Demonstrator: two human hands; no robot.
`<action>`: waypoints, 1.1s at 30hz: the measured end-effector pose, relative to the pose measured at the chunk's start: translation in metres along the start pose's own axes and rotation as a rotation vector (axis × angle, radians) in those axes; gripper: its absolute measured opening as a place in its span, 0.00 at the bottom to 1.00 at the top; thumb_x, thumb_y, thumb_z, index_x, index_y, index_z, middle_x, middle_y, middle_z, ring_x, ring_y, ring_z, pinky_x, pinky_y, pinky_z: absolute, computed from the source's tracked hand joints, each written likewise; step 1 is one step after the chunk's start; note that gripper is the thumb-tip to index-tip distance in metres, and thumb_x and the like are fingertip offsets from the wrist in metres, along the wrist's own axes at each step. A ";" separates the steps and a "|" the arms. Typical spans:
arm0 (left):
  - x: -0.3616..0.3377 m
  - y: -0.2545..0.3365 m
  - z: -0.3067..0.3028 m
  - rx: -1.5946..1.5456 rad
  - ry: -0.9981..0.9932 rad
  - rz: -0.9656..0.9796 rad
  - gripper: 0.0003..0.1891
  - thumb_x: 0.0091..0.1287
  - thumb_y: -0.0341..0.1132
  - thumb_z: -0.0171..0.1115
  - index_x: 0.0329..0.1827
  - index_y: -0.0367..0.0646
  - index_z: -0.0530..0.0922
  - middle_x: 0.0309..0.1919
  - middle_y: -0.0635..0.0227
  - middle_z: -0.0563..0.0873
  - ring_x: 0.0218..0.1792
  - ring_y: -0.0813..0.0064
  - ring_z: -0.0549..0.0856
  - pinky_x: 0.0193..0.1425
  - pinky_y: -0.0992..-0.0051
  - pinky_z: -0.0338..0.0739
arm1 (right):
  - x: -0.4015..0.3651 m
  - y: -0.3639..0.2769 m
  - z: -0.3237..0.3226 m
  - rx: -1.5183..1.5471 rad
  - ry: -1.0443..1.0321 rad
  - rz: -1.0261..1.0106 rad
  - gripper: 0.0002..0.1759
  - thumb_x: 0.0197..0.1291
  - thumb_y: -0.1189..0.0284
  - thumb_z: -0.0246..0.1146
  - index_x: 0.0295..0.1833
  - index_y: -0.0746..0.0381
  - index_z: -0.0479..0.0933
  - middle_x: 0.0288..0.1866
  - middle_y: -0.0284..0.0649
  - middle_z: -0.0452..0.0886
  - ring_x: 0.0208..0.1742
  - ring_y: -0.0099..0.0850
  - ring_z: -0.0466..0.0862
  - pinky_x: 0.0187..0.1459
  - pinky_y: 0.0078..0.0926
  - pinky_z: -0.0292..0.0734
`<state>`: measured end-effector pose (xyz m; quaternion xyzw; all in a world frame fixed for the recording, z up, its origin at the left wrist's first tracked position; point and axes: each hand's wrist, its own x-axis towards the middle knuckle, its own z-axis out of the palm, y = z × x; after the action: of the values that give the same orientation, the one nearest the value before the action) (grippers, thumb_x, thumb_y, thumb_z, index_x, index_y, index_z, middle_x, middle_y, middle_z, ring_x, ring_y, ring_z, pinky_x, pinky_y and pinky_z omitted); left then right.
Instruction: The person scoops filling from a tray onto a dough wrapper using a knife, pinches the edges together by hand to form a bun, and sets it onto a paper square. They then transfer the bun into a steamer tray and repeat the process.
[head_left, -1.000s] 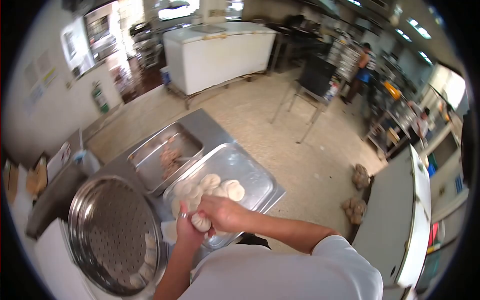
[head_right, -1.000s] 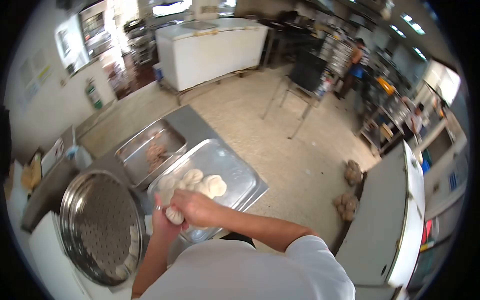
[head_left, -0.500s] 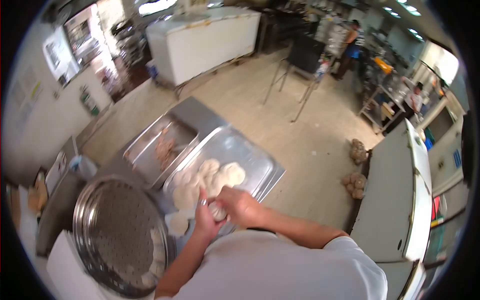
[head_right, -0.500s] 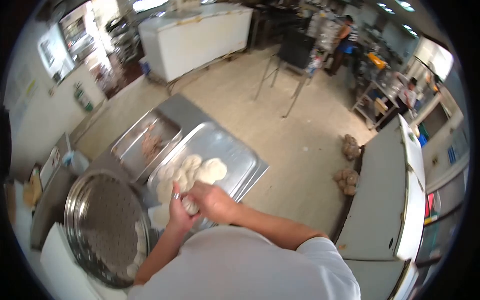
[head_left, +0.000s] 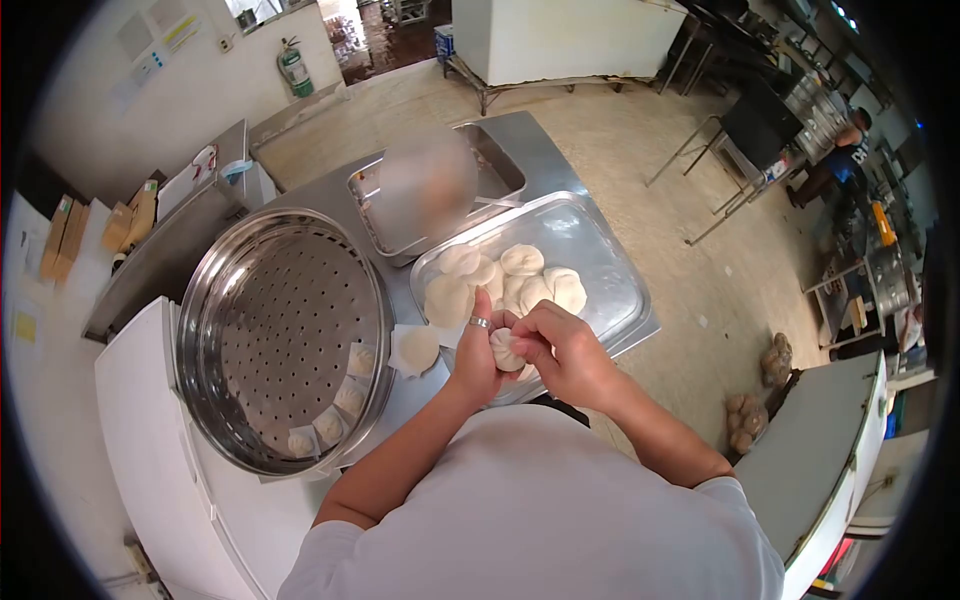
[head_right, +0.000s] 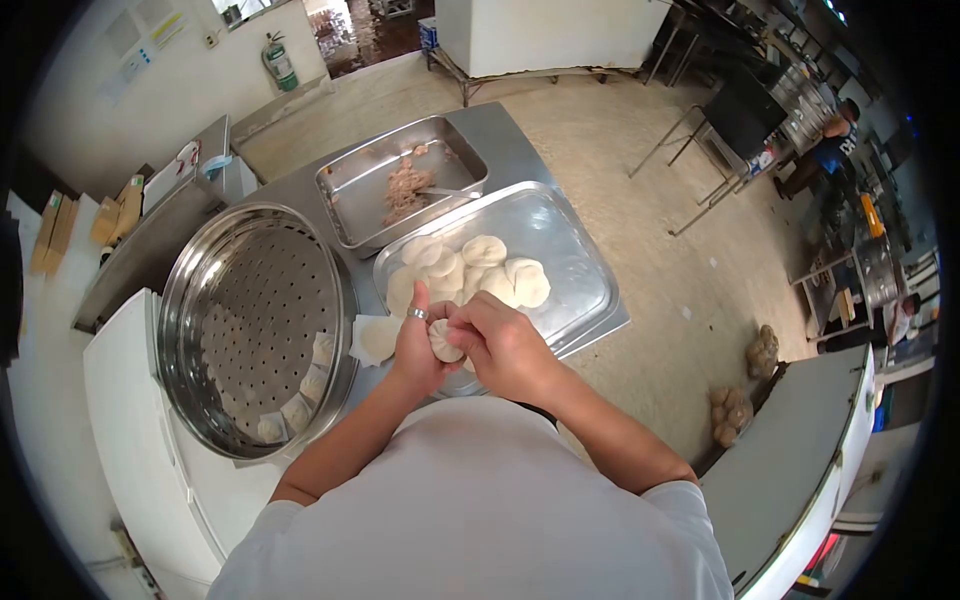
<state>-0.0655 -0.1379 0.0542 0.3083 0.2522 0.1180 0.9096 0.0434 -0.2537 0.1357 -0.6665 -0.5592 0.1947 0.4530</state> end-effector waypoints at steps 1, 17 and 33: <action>0.001 0.001 -0.003 -0.056 -0.025 0.001 0.43 0.74 0.78 0.37 0.31 0.44 0.78 0.23 0.70 0.81 0.19 0.78 0.77 0.18 0.76 0.67 | 0.001 -0.002 -0.001 0.021 0.003 -0.004 0.10 0.61 0.85 0.67 0.48 0.67 0.81 0.42 0.47 0.81 0.39 0.48 0.84 0.40 0.41 0.81; 0.002 0.006 -0.008 -0.140 -0.278 0.064 0.49 0.69 0.82 0.31 0.37 0.42 0.83 0.28 0.65 0.85 0.25 0.67 0.84 0.24 0.68 0.76 | 0.010 -0.008 -0.019 -0.108 -0.029 -0.276 0.31 0.44 0.78 0.79 0.58 0.63 0.83 0.59 0.48 0.76 0.54 0.47 0.79 0.50 0.40 0.82; 0.003 -0.014 0.007 -0.445 0.211 0.033 0.50 0.69 0.82 0.37 0.64 0.41 0.78 0.54 0.59 0.87 0.54 0.61 0.89 0.52 0.60 0.86 | 0.044 0.059 -0.009 -0.104 -0.358 -0.529 0.34 0.42 0.71 0.79 0.59 0.60 0.79 0.60 0.42 0.79 0.61 0.46 0.78 0.59 0.43 0.79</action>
<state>-0.0584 -0.1516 0.0490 0.0905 0.3084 0.2169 0.9218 0.0973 -0.2142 0.1027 -0.4754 -0.7929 0.1556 0.3480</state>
